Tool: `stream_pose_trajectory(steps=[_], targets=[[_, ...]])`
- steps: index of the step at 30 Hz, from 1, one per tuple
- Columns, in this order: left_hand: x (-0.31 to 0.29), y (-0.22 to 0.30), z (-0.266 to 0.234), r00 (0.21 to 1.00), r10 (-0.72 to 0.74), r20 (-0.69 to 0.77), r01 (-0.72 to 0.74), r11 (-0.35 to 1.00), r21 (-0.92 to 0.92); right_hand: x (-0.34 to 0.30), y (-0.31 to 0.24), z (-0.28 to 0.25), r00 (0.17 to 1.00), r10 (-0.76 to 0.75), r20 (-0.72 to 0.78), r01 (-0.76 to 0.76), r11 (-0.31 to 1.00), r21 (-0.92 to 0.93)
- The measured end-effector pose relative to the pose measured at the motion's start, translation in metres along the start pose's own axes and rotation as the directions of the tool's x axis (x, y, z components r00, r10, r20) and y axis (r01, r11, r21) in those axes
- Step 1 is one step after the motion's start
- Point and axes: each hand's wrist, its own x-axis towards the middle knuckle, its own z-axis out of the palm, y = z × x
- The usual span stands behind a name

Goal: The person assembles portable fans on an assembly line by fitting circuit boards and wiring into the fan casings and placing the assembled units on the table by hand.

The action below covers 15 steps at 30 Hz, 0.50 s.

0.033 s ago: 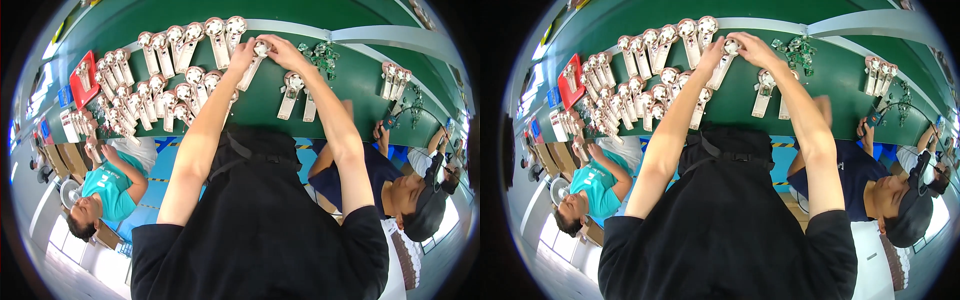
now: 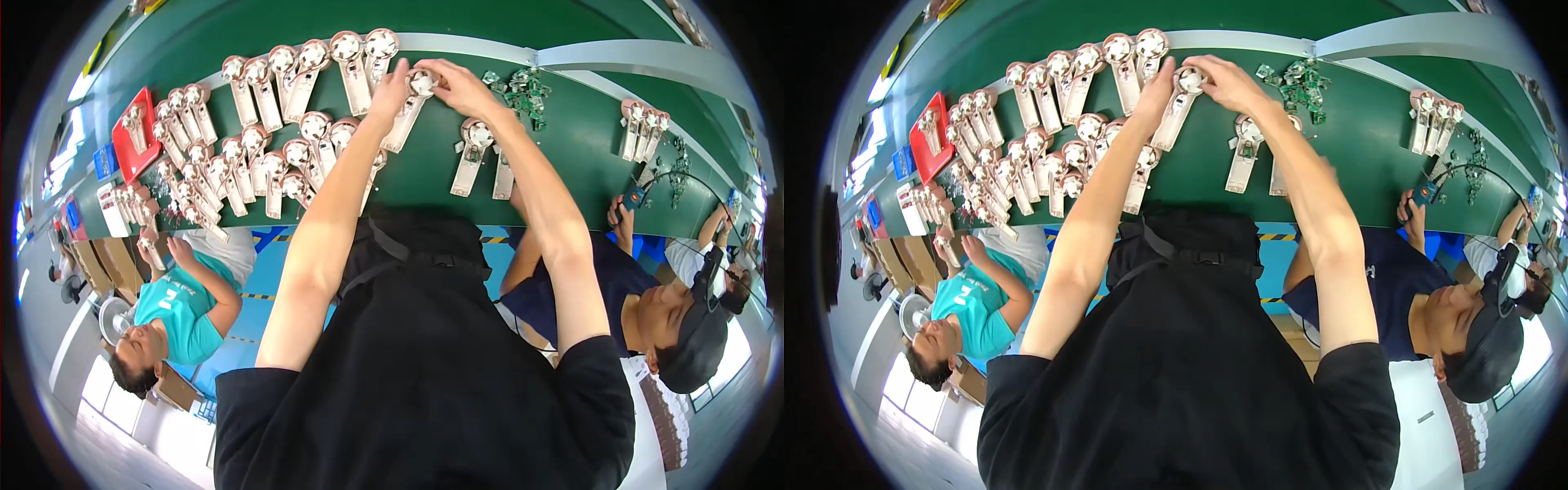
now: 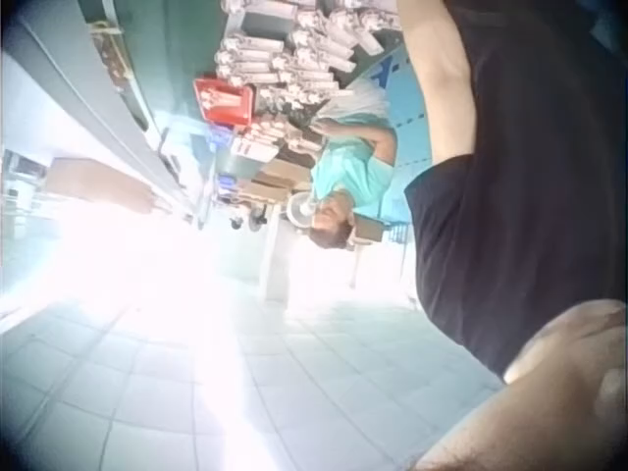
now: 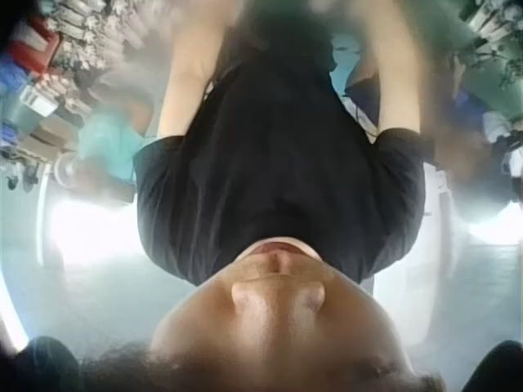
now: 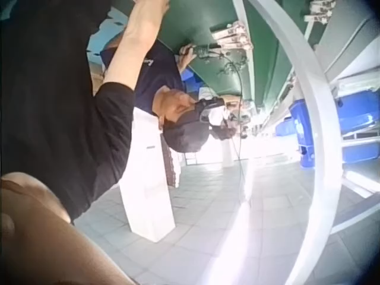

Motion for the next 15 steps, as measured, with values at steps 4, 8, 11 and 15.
stream_pose_trajectory(steps=[4,8,11,15], targets=[[0.015,-0.023,-0.014,0.975,-0.133,0.181,0.205,0.856,-0.476,-0.001,-0.025,-0.009,0.997,0.000,0.075,-0.006,0.996,0.085],[-0.015,-0.006,-0.014,0.901,-0.117,0.418,0.368,0.717,-0.591,-0.003,-0.053,-0.024,0.986,0.039,0.165,-0.061,0.990,0.130],[-0.018,-0.016,-0.015,0.866,0.018,0.501,0.349,0.695,-0.629,-0.003,-0.056,-0.024,0.980,0.008,0.197,-0.032,0.993,0.118],[-0.025,-0.022,-0.009,0.887,0.003,0.461,0.357,0.628,-0.691,-0.003,-0.058,-0.024,0.952,0.057,0.300,-0.105,0.983,0.148]])
